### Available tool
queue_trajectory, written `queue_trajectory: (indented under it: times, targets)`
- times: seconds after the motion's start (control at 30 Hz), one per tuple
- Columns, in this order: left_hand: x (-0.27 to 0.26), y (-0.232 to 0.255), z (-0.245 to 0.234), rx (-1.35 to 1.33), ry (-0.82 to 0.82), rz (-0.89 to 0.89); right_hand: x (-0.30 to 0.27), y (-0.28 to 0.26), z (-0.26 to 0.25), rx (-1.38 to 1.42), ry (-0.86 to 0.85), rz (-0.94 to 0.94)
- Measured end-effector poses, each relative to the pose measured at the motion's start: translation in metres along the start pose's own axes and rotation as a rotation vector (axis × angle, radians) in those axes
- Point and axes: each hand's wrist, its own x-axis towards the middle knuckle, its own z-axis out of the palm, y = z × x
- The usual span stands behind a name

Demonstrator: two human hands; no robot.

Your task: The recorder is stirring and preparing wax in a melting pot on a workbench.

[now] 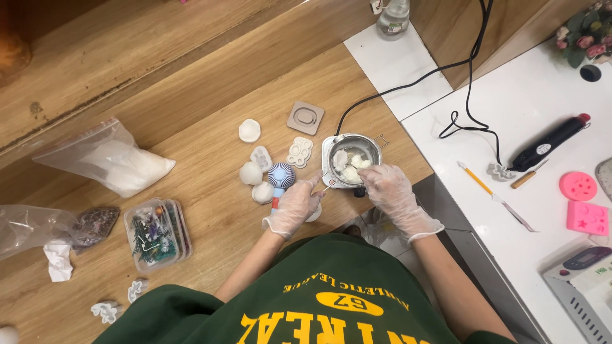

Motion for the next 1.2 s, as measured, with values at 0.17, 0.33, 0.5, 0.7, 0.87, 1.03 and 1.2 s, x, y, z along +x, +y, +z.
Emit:
queue_trajectory:
  times: [0.17,0.33,0.5,0.7,0.87,1.03,1.2]
  targets:
    - [0.002,-0.005,0.004,0.017,0.007,0.025,-0.002,0.001,-0.009,0.102,0.019,0.111]
    - [0.002,-0.004,0.004,0.025,-0.037,-0.004,0.0,-0.007,0.002,0.225,0.073,0.173]
    - [0.006,0.0,-0.001,0.055,-0.051,0.012,0.003,-0.007,0.013,0.267,0.146,0.221]
    - [0.005,0.013,-0.009,0.051,-0.117,-0.077,0.011,0.005,0.015,0.23,0.116,0.158]
    - [0.004,-0.005,0.008,0.047,-0.048,-0.006,0.023,0.019,0.025,0.16,0.053,0.061]
    - [0.004,-0.001,0.005,0.045,-0.051,-0.016,0.033,0.034,0.039,0.115,0.004,-0.006]
    - [0.0,0.005,-0.003,0.016,-0.053,0.022,0.035,0.027,0.028,0.08,-0.047,0.053]
